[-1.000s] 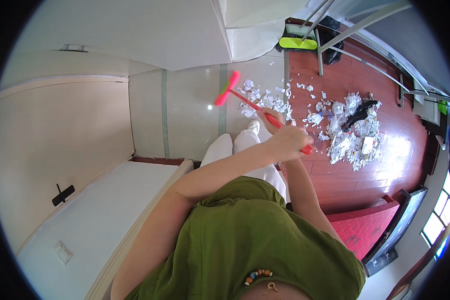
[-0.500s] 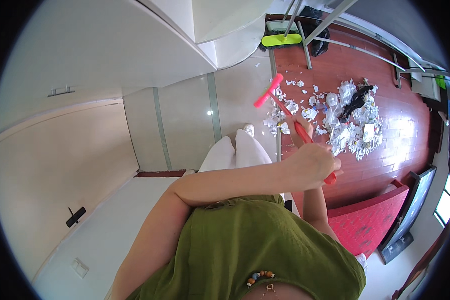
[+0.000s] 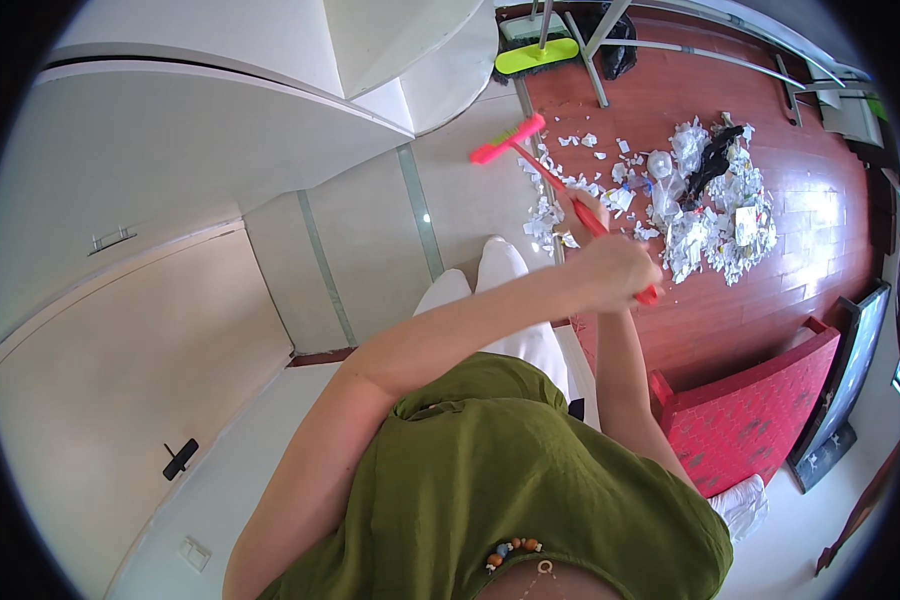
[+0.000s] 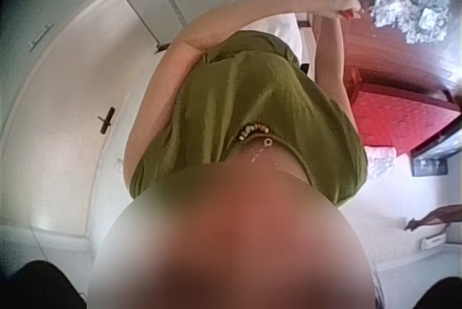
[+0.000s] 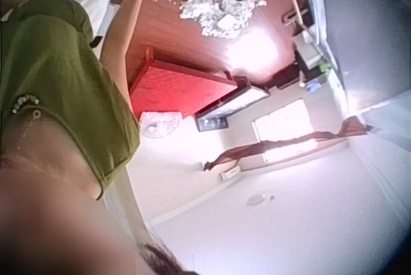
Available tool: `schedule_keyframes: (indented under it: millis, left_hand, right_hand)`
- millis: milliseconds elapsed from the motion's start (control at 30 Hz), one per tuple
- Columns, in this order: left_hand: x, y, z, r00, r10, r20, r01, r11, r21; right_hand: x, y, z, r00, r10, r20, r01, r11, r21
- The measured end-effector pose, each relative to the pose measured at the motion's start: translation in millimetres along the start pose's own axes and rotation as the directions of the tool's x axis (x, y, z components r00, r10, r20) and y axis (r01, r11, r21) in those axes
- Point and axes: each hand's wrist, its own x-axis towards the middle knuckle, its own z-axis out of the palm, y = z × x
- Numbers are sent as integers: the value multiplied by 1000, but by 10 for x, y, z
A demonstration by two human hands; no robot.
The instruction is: Sweeping a pile of paper scraps and trash into a dustpan and depositing them into a trash bag.
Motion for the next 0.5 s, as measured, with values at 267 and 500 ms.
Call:
schedule_keyframes:
  millis: [267,500]
  left_hand:
    - [-183,802,67,986,121,114,-107,986,-126]
    - [-304,987,-59,990,22,142,-31,998,55]
  right_hand:
    - [-520,-498,-831,992,126,12,-122,978,-169]
    - [-471,-806,-347,979,-43,201,45,999,-4]
